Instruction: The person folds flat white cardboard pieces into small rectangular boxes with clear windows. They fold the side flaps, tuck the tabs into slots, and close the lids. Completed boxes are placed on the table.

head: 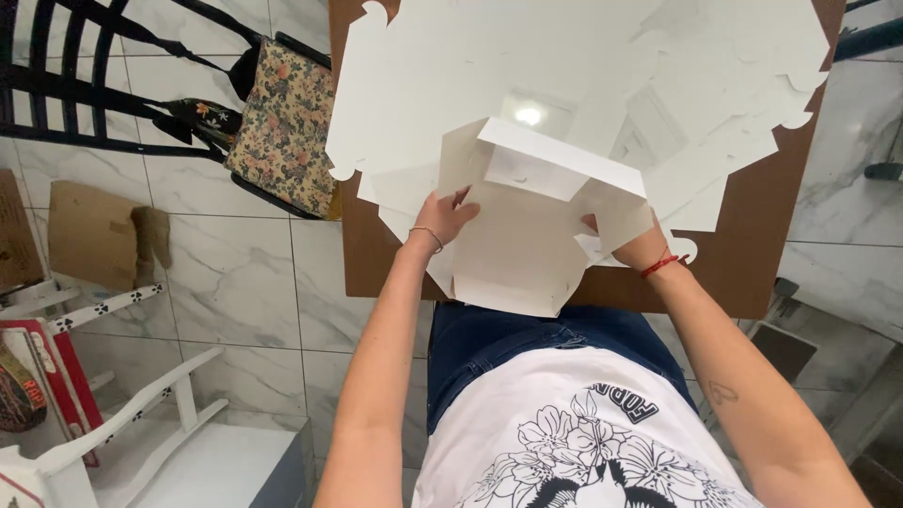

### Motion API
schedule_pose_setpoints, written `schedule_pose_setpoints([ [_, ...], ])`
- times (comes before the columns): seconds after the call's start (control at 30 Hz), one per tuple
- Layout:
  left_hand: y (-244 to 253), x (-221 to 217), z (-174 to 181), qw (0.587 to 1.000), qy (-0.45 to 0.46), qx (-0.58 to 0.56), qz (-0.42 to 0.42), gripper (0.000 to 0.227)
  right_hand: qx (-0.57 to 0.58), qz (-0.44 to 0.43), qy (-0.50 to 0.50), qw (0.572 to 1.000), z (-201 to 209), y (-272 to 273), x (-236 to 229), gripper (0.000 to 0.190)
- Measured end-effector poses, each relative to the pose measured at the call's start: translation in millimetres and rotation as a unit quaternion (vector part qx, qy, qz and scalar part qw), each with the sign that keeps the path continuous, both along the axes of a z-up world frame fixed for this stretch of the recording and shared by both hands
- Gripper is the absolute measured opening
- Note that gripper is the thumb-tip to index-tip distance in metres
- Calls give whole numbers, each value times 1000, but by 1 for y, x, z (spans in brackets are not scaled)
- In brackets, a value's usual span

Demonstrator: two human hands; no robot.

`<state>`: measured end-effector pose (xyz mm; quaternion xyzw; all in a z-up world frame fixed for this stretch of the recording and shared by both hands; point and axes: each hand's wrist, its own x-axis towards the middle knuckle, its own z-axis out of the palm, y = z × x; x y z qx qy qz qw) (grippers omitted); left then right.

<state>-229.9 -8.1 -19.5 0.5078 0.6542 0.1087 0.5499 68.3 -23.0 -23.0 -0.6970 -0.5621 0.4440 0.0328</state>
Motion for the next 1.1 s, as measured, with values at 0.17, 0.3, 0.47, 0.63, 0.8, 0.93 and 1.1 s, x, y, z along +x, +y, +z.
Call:
schedule_pose_setpoints([
  [0.17,6,-18,-23,999,-35,27,-7,22,78,51,62,994,10,-11,-4,39],
  [0.3,-17,-36,-81,979,-1,165,-121,19,171,119,141,968,26,-27,-12,31],
  [0.47,-21,-40,-60,949,58,199,-239,14,192,198,171,946,68,-21,-22,32],
  [0.63,3,-33,5,935,41,112,-335,47,114,231,123,958,59,-20,-17,24],
  [0.8,10,-33,-14,923,96,69,-367,44,19,212,104,971,85,-2,-28,16],
  [0.93,19,-30,-46,951,120,80,-275,15,-15,112,162,980,-7,-11,22,17],
  [1.1,29,-13,-1,959,-88,101,251,43,-18,-52,23,998,32,14,7,47],
])
